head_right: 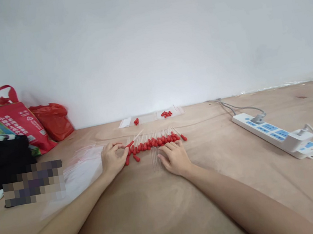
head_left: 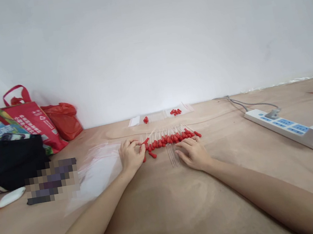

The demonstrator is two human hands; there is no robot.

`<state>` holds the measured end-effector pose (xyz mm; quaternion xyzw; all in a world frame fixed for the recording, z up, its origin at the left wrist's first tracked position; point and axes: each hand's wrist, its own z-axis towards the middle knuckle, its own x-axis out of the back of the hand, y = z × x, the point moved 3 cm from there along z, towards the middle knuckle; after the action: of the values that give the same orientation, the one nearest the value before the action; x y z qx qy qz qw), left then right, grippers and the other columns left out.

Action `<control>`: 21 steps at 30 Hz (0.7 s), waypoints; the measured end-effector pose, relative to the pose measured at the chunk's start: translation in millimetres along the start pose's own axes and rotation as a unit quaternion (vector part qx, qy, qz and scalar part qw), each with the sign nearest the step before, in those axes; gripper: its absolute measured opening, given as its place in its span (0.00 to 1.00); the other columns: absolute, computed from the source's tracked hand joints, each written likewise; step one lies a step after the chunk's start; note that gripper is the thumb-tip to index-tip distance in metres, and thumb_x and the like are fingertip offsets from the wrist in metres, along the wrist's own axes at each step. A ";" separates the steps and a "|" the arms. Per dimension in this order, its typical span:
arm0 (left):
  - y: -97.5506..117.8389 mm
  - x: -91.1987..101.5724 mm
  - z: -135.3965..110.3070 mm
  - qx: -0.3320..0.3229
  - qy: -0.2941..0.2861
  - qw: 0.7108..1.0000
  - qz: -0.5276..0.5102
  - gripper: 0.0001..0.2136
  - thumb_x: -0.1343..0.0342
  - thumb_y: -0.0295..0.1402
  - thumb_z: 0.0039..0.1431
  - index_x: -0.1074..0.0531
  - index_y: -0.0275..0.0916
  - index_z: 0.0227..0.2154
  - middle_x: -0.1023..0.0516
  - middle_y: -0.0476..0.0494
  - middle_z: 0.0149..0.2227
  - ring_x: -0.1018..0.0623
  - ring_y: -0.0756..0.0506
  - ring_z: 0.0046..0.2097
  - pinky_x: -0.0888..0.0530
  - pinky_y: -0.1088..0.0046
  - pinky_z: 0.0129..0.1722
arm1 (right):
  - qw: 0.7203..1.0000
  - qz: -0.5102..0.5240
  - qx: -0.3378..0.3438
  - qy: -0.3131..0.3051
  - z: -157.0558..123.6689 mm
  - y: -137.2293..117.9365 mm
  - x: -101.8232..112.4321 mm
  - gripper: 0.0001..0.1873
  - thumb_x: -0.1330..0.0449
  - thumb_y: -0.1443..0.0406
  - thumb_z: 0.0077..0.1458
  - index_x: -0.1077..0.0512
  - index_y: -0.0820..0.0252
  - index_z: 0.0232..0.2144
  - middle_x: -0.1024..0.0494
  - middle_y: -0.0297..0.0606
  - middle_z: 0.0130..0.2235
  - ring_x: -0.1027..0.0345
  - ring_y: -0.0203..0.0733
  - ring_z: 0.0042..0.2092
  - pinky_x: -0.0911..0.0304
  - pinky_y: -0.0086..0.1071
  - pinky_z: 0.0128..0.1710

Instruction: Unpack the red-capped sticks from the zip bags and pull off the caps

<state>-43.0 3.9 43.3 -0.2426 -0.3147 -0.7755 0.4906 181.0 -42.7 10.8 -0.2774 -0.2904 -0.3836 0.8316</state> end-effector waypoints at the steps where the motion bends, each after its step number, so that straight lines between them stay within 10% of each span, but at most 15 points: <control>1: 0.3 5.4 -5.4 -0.010 0.018 1.000 -0.004 0.06 0.48 0.35 0.48 0.29 0.40 0.23 0.28 0.45 0.33 0.31 0.42 0.40 0.36 0.64 0.41 | 1.000 0.002 -0.003 0.015 -0.5 1.0 0.5 0.14 0.50 0.61 0.53 0.32 0.60 0.40 0.28 0.41 0.38 0.37 0.40 0.41 0.51 0.36 0.43; 11: 38.9 18.1 -45.0 -0.210 -0.029 0.975 -0.061 0.05 0.49 0.33 0.52 0.28 0.42 0.27 0.25 0.47 0.32 0.29 0.46 0.39 0.36 0.68 0.41 | 0.995 -0.043 0.087 0.037 -6.3 -5.6 12.8 0.19 0.48 0.57 0.52 0.35 0.54 0.47 0.37 0.43 0.52 0.45 0.45 0.52 0.52 0.43 0.50; 21: 48.9 10.7 -44.0 -0.289 -0.013 0.954 -0.084 0.10 0.47 0.35 0.52 0.30 0.40 0.37 0.26 0.44 0.40 0.31 0.45 0.43 0.35 0.65 0.43 | 0.987 -0.047 0.143 0.059 -5.1 -9.2 9.4 0.08 0.47 0.62 0.54 0.28 0.54 0.32 0.25 0.32 0.29 0.37 0.37 0.37 0.57 0.42 0.51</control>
<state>-5.6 -50.3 32.8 -0.3564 -0.1026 -0.8687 0.3283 180.1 -55.8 16.2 -0.1187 -0.3059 -0.3925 0.8592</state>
